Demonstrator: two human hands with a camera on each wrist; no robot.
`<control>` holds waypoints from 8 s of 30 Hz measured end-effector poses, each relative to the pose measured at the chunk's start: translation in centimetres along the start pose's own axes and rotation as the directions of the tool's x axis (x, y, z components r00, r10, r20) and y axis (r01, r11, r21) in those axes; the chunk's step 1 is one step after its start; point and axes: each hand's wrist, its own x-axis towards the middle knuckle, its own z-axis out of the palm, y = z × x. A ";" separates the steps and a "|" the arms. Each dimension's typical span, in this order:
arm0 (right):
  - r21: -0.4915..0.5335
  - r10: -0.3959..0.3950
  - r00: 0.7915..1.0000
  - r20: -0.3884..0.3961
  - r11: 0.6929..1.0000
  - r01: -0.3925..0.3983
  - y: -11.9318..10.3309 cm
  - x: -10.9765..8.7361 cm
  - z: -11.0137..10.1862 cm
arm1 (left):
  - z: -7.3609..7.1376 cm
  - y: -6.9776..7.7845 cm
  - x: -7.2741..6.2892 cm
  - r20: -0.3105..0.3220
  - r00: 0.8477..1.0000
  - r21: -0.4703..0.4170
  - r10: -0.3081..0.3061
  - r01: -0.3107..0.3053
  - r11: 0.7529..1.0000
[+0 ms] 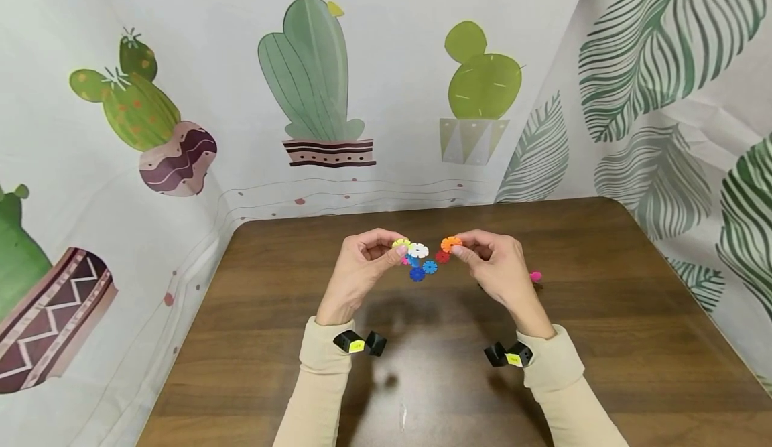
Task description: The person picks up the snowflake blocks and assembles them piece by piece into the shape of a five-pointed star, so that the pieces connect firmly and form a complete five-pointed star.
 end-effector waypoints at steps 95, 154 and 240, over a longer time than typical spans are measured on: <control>-0.127 -0.021 1.000 -0.010 0.992 0.020 3.0 0.7 -4.9 | 2.2 0.0 -0.6 0.079 0.997 0.187 -0.015 0.000 0.982; 0.279 -0.291 0.940 0.179 0.931 0.236 -2.2 -1.2 -3.7 | 1.9 1.8 -0.8 0.124 0.992 0.149 0.001 -0.019 0.989; 0.508 -0.211 0.977 0.011 0.843 0.176 -3.0 -1.1 -2.2 | 2.9 1.6 -0.8 0.149 0.982 0.183 0.115 -0.142 0.973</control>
